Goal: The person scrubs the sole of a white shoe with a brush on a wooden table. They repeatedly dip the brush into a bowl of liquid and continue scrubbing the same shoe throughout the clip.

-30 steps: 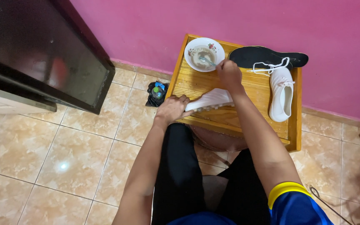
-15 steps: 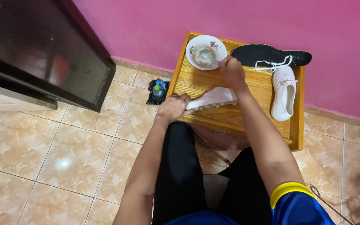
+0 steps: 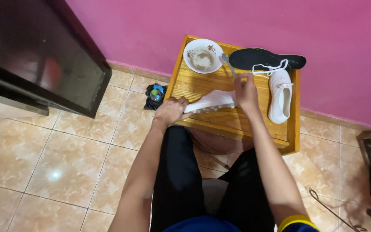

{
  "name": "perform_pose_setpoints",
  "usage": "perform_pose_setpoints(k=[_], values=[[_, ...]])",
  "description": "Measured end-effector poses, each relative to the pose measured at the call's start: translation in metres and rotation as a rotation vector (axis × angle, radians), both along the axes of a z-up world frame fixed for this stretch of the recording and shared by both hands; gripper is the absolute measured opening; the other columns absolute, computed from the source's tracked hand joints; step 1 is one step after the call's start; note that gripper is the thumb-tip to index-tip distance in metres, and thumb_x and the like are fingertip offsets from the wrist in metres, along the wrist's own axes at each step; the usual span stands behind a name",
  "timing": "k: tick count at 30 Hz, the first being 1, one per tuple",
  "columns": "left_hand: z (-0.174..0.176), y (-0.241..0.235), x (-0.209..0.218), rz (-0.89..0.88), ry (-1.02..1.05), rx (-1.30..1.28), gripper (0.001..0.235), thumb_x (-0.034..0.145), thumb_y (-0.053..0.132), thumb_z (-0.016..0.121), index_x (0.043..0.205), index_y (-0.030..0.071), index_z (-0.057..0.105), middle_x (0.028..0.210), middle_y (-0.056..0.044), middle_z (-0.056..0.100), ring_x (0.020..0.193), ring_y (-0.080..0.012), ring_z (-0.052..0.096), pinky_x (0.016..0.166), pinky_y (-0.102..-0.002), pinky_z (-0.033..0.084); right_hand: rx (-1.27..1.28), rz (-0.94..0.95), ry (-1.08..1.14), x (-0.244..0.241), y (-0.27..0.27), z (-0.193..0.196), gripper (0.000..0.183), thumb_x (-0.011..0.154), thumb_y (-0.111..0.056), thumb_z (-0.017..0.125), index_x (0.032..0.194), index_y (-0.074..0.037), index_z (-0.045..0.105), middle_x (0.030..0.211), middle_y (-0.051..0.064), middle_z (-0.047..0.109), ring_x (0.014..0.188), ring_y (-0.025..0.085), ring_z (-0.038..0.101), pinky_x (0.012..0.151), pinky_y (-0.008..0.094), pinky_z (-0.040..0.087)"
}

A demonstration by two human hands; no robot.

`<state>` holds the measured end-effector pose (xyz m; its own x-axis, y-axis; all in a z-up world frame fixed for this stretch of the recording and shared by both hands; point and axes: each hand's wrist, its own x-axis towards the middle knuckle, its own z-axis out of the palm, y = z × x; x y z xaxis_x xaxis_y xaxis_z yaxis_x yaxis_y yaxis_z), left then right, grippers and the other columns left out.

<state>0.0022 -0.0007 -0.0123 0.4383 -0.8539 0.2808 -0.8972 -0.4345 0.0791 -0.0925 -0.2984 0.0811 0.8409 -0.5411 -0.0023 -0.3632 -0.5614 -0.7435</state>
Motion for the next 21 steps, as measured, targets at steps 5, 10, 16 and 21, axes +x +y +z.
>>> perform_pose_setpoints(k=[5, 10, 16, 21], values=[[0.006, 0.002, -0.004, -0.014, 0.030, -0.004, 0.061, 0.097, 0.068, 0.047, 0.113, 0.013, 0.066, 0.103, -0.002, 0.067, 0.077, -0.0254, 0.075, 0.082, -0.040, 0.058, 0.141, -0.151, -0.125, -0.097, 0.035, -0.004, 0.029, 0.103, -0.016, 0.053, 0.132, -0.016, 0.052, 0.082, 0.015, 0.064, 0.081, 0.031, 0.064, 0.078, 0.045, 0.051], [0.022, 0.004, -0.006, -0.033, 0.038, 0.007, 0.059, 0.097, 0.065, 0.050, 0.114, 0.011, 0.066, 0.104, -0.005, 0.069, 0.078, -0.0276, 0.075, 0.081, -0.041, 0.058, 0.256, -0.327, -0.218, -0.152, 0.045, -0.032, 0.020, 0.108, -0.017, 0.053, 0.127, -0.015, 0.057, 0.094, 0.020, 0.069, 0.085, 0.028, 0.065, 0.084, 0.041, 0.052], [0.039, 0.004, -0.016, -0.033, 0.051, 0.040, 0.056, 0.098, 0.062, 0.050, 0.114, 0.011, 0.066, 0.108, -0.005, 0.068, 0.079, -0.0299, 0.075, 0.079, -0.042, 0.059, 0.173, -0.202, -0.214, -0.163, 0.109, -0.001, 0.029, 0.110, -0.015, 0.050, 0.137, -0.006, 0.057, 0.122, 0.030, 0.067, 0.115, 0.051, 0.064, 0.097, 0.059, 0.052], [0.040, 0.004, -0.016, -0.001, 0.050, 0.076, 0.057, 0.099, 0.064, 0.047, 0.116, 0.013, 0.065, 0.108, -0.003, 0.068, 0.081, -0.0291, 0.075, 0.080, -0.042, 0.060, 0.089, -0.307, -0.192, -0.156, 0.085, -0.033, 0.030, 0.110, -0.010, 0.046, 0.139, -0.010, 0.051, 0.133, 0.025, 0.064, 0.121, 0.048, 0.060, 0.102, 0.063, 0.050]])
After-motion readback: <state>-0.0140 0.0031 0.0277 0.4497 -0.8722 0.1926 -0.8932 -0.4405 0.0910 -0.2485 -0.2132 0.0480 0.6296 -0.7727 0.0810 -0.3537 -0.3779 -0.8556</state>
